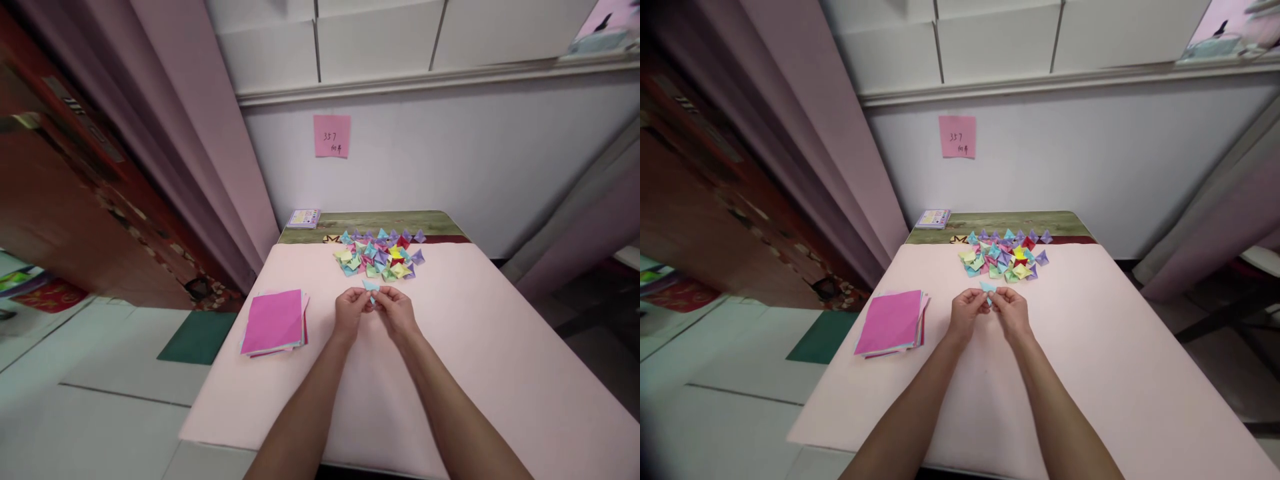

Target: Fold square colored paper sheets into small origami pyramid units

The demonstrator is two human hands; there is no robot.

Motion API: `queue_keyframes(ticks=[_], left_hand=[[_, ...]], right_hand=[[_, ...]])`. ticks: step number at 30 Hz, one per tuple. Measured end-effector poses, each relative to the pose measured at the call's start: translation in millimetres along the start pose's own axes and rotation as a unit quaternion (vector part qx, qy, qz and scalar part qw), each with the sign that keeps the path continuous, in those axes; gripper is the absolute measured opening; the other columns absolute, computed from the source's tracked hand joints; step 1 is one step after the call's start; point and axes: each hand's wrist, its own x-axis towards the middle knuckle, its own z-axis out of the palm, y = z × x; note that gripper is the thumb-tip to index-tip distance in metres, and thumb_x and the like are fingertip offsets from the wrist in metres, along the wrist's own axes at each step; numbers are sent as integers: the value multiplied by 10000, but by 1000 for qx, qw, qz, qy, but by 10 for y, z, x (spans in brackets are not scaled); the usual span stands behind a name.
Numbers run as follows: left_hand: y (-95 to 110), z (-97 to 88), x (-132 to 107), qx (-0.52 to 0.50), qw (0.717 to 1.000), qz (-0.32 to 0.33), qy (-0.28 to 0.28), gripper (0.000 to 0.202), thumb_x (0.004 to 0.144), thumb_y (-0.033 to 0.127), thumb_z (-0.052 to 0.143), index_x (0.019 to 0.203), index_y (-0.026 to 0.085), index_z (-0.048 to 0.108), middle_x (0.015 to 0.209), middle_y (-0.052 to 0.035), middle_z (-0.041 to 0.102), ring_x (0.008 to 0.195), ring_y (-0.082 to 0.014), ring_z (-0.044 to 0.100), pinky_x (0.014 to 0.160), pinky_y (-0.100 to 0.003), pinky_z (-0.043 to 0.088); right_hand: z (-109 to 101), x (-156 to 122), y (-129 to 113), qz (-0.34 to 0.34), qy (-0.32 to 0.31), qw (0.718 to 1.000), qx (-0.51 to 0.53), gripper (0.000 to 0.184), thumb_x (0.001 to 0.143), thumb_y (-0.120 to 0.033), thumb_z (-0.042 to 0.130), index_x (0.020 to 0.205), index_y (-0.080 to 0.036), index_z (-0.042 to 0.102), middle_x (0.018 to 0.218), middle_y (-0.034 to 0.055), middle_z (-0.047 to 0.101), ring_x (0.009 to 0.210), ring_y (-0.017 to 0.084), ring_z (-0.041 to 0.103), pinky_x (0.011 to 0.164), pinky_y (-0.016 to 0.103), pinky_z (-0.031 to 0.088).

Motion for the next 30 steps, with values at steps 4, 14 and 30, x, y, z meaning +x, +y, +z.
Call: queue_keyframes(ticks=[4,14,30], left_hand=[[-2,-21,76,20,999,18,-29,290,668,388,776,698,138,631,526,15,594,470,-85,514,519,-224,415],[25,-85,114,55,997,20,-40,293,751,417,709,670,161,593,542,27,567,499,-93,489,535,-229,396],[51,-131,136,115,991,68,-5,401,859,448,592,580,179,485,525,42,454,509,-92,412,521,-227,332]], right_hand=[[-68,44,148,-22,-39,999,21,310,651,-402,835,806,-178,685,623,-24,607,532,88,501,542,228,432],[-122,103,186,-37,-24,997,-67,295,728,-436,780,719,-167,660,528,-26,561,494,97,477,499,217,381],[-36,75,136,0,-58,995,-78,309,753,-441,768,742,-155,652,504,-26,565,437,71,434,433,189,332]])
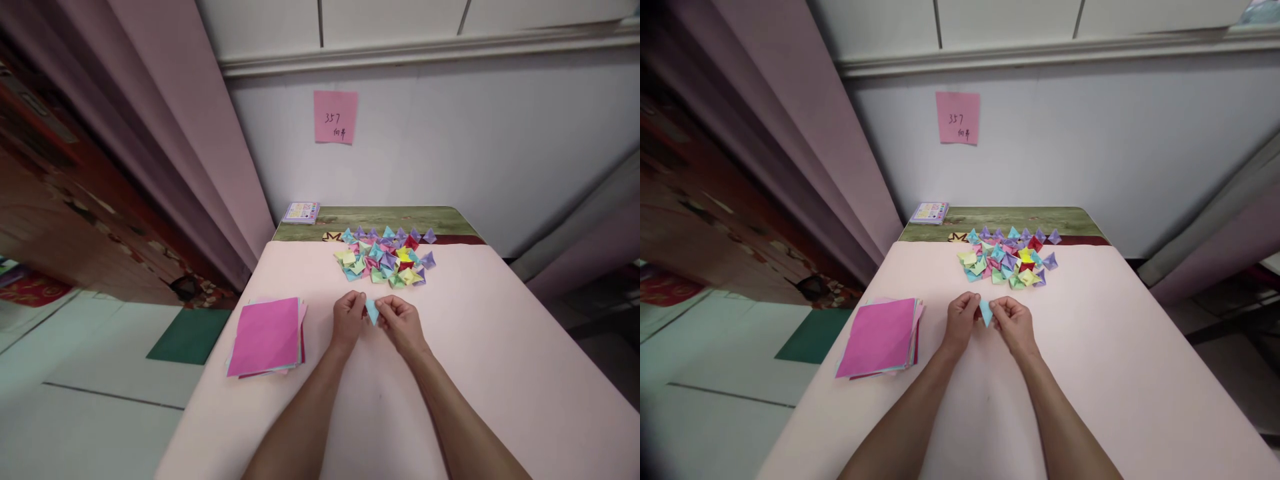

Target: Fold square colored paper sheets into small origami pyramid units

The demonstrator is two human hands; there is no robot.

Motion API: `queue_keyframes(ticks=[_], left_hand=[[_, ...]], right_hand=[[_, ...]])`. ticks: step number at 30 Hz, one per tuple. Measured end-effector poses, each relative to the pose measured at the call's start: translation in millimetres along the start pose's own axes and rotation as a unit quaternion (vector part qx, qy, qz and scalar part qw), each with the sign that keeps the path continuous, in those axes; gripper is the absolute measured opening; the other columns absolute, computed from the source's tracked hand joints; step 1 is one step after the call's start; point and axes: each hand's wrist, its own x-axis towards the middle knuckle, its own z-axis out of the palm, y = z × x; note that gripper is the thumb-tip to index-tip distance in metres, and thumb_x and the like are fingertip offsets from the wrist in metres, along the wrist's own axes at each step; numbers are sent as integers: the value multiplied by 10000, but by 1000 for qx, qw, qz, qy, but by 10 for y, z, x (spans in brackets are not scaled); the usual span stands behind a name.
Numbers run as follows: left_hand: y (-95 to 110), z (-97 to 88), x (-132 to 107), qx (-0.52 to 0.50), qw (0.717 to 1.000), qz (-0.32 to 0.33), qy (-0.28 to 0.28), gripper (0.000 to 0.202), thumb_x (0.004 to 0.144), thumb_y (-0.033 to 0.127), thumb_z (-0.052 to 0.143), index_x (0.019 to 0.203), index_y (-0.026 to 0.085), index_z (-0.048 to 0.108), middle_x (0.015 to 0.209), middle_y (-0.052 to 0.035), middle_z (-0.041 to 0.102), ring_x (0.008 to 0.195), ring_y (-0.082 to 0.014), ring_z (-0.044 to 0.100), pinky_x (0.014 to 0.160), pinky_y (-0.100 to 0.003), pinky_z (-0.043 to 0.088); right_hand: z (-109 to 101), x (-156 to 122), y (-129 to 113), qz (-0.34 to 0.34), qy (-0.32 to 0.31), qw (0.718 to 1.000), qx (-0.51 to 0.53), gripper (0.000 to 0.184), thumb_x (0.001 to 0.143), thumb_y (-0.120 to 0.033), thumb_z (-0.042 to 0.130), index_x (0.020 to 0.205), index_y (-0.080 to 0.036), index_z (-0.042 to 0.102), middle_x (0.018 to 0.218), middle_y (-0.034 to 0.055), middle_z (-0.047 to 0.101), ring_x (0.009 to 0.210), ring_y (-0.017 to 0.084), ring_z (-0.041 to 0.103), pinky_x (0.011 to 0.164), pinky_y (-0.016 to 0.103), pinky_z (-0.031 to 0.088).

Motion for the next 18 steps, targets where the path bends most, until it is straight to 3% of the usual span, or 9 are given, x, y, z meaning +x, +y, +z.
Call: queue_keyframes(ticks=[4,9,12,18], left_hand=[[0,13,10,-18,1000,7,18,308,858,435,605,697,176,560,604,32,525,548,-95,467,558,-225,377],[-5,37,18,-60,998,-4,16,222,730,336,745,761,172,599,659,33,562,589,-90,495,603,-220,404],[1,50,17,-70,997,0,-13,219,682,302,779,763,165,628,703,18,598,637,-96,518,643,-224,409],[39,54,17,-77,997,-12,-15,256,645,318,801,691,161,604,661,28,570,629,-95,497,626,-224,393]], right_hand=[[15,13,-3,-16,40,998,35,308,730,-436,787,781,-153,676,542,-18,595,475,88,499,482,210,429],[-10,26,-14,-41,116,991,44,336,703,-440,804,854,-158,704,640,10,659,573,126,603,587,265,535],[-6,7,-56,-55,116,992,17,324,711,-441,796,856,-163,713,660,16,670,579,134,612,597,279,547],[39,-47,-152,-111,114,985,-63,261,769,-430,741,837,-179,725,632,8,644,580,141,576,576,270,503]])
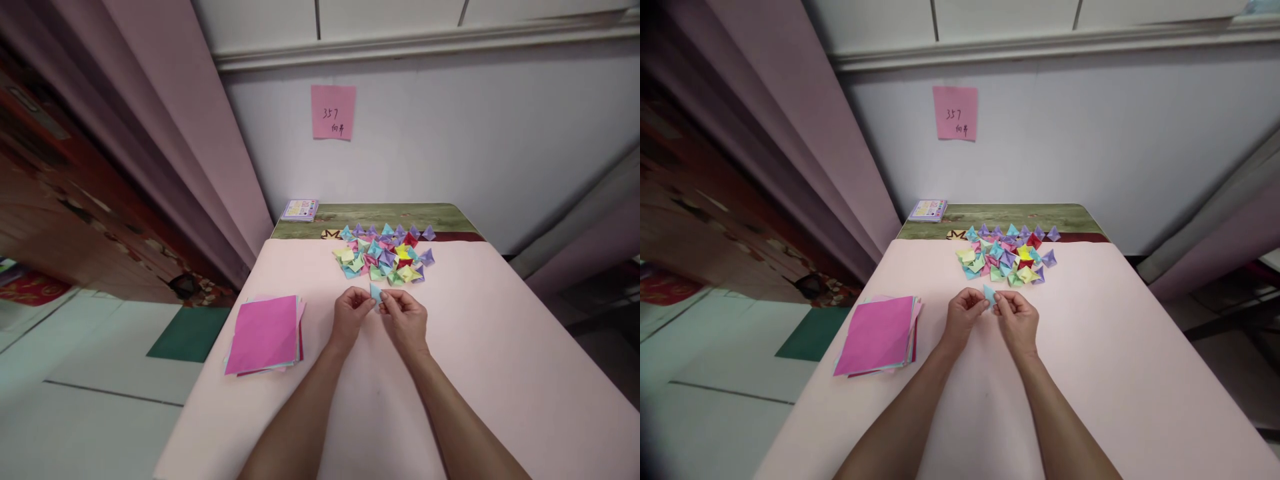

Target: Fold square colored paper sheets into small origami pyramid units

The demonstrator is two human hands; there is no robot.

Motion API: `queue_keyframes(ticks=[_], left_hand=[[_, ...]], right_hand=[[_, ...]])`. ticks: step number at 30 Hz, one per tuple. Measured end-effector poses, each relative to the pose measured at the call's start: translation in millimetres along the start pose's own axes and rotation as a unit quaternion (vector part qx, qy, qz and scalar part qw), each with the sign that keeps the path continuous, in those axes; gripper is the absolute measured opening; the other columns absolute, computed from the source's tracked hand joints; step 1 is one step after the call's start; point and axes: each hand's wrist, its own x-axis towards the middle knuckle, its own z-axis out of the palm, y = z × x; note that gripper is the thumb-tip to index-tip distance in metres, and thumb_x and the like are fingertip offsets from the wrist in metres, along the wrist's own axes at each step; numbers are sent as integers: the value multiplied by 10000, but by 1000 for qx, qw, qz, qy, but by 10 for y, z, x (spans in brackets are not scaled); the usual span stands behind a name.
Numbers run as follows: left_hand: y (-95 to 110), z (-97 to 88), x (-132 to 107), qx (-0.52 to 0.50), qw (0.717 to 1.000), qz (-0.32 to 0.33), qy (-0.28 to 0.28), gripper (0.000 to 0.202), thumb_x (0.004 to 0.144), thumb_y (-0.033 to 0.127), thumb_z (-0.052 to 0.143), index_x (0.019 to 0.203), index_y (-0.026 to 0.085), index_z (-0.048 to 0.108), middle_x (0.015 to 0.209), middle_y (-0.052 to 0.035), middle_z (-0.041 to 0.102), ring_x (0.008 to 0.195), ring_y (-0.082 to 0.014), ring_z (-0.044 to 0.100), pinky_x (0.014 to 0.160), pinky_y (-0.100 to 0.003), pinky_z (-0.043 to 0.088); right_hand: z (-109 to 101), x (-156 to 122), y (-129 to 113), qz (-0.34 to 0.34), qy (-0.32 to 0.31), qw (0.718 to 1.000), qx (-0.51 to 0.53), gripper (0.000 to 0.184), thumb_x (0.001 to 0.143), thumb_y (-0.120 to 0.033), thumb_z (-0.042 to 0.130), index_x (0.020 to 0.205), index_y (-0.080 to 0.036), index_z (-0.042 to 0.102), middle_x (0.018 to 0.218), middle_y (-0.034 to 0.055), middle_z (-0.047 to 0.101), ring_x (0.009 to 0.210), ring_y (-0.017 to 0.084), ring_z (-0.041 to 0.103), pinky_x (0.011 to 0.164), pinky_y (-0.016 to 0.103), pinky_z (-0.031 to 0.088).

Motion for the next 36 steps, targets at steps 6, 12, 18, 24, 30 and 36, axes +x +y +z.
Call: queue_keyframes(ticks=[6,12,18,24,30,36], left_hand=[[36,7,-8,-14,998,-45,-35,328,663,415,799,712,159,599,577,57,484,525,-61,397,521,-207,295],[58,-24,-14,-29,993,-80,-82,334,745,476,727,759,163,612,483,68,468,410,-54,344,437,-218,227],[124,-96,-1,-60,981,-145,-116,366,731,492,732,702,155,592,502,44,513,406,-47,373,436,-206,248],[120,-105,19,-57,982,-137,-114,338,720,460,757,727,150,625,579,14,572,473,-70,484,480,-201,370],[108,-86,22,-46,989,-117,-84,356,681,464,786,770,157,629,661,-4,646,562,-130,605,562,-273,532],[57,-58,23,-31,994,-79,-67,322,682,406,797,790,146,641,672,-9,663,583,-142,634,600,-305,576]], right_hand=[[-10,-22,9,-54,33,995,-74,249,787,-431,713,841,-189,742,699,25,677,615,150,568,600,273,480],[-16,-47,8,-68,2,995,-78,255,785,-443,719,851,-196,735,730,34,684,631,158,585,621,286,488],[-53,15,-62,83,-152,981,84,340,806,-491,691,967,-193,713,538,-31,551,492,116,491,515,249,424],[-122,90,-44,146,-190,965,110,347,703,-448,801,889,-176,695,515,-40,548,435,85,432,419,212,332],[-127,94,10,132,-163,973,98,329,692,-443,817,838,-185,673,635,1,665,534,124,595,535,246,494],[-131,104,87,126,-148,976,94,330,691,-423,822,862,-180,680,677,13,687,563,128,630,544,242,527]])
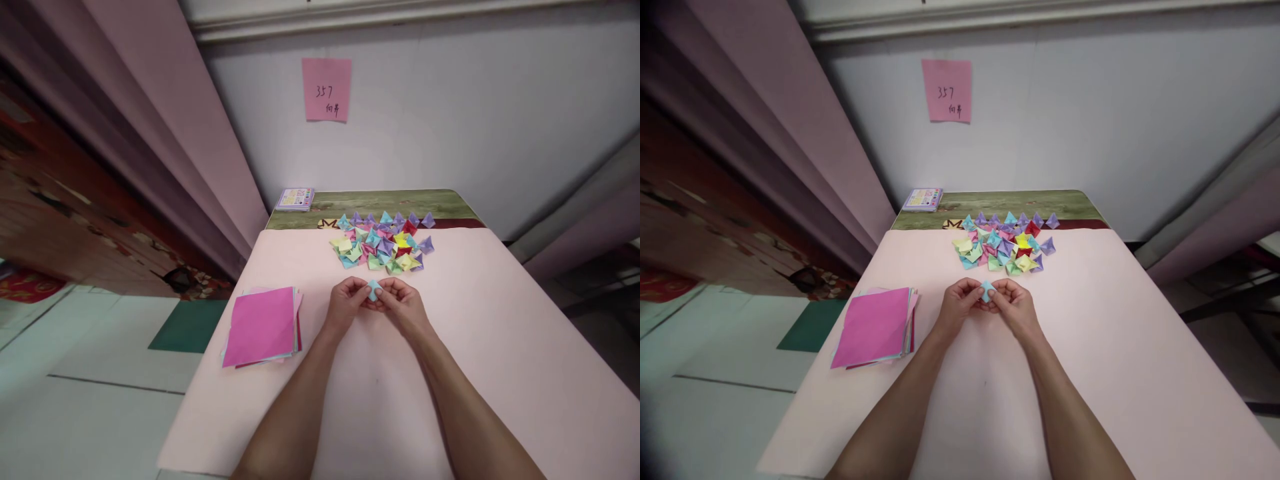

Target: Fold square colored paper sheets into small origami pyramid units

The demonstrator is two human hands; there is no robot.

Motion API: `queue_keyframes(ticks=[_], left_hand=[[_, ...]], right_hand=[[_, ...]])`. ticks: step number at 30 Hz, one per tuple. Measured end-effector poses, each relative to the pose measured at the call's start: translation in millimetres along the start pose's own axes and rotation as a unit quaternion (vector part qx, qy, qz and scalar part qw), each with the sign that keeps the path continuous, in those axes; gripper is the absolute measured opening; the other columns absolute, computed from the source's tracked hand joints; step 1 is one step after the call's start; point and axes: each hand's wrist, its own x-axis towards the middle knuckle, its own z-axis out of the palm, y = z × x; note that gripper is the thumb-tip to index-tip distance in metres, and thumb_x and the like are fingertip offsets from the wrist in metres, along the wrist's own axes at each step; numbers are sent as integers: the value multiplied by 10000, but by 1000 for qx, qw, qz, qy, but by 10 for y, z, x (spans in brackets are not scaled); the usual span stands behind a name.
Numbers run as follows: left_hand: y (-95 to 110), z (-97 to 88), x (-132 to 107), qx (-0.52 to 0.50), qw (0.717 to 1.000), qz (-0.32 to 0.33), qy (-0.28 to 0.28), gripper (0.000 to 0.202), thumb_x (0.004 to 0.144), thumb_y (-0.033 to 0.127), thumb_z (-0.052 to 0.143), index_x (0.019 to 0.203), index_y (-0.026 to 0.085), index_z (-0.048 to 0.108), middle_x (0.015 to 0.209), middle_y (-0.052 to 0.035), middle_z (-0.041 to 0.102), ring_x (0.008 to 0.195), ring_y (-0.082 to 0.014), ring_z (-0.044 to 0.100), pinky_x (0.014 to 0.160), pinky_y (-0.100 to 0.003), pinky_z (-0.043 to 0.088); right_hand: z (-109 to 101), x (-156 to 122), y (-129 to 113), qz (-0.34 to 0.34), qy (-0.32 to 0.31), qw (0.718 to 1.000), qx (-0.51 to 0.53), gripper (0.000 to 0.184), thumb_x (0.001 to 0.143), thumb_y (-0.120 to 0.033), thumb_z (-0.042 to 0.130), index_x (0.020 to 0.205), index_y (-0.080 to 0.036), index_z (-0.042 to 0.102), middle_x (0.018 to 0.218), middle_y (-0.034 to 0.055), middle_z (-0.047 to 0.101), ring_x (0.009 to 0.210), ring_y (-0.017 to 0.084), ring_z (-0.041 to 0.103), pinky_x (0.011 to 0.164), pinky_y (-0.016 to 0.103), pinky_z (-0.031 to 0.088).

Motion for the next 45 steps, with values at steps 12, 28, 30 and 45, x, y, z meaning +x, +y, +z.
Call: queue_keyframes(ticks=[12,28,30,45], left_hand=[[-46,-17,21,-66,997,-32,22,240,621,251,809,813,151,707,709,-19,707,611,-156,666,676,-334,582],[-34,11,4,-7,998,57,24,335,633,269,828,917,155,691,805,-21,694,700,-136,655,709,-305,583],[-58,2,15,11,997,72,28,348,643,261,816,949,157,688,821,-19,695,690,-129,656,702,-297,582],[-76,-15,-28,337,910,238,47,96,827,230,658,897,202,717,881,-51,676,834,-165,636,749,-284,526]], right_hand=[[39,-30,-87,-15,36,999,-17,249,673,-365,801,841,-189,748,646,18,708,566,159,667,620,311,598],[15,-29,-63,-76,31,993,-82,343,698,-350,801,989,-189,720,748,26,712,678,178,680,678,319,564],[-1,-28,-54,-92,37,987,-127,359,733,-350,766,1048,-184,719,775,30,712,694,176,677,687,319,560],[-32,-99,-150,-250,84,858,-442,180,867,-316,606,931,-254,762,920,40,723,791,178,670,717,291,519]])
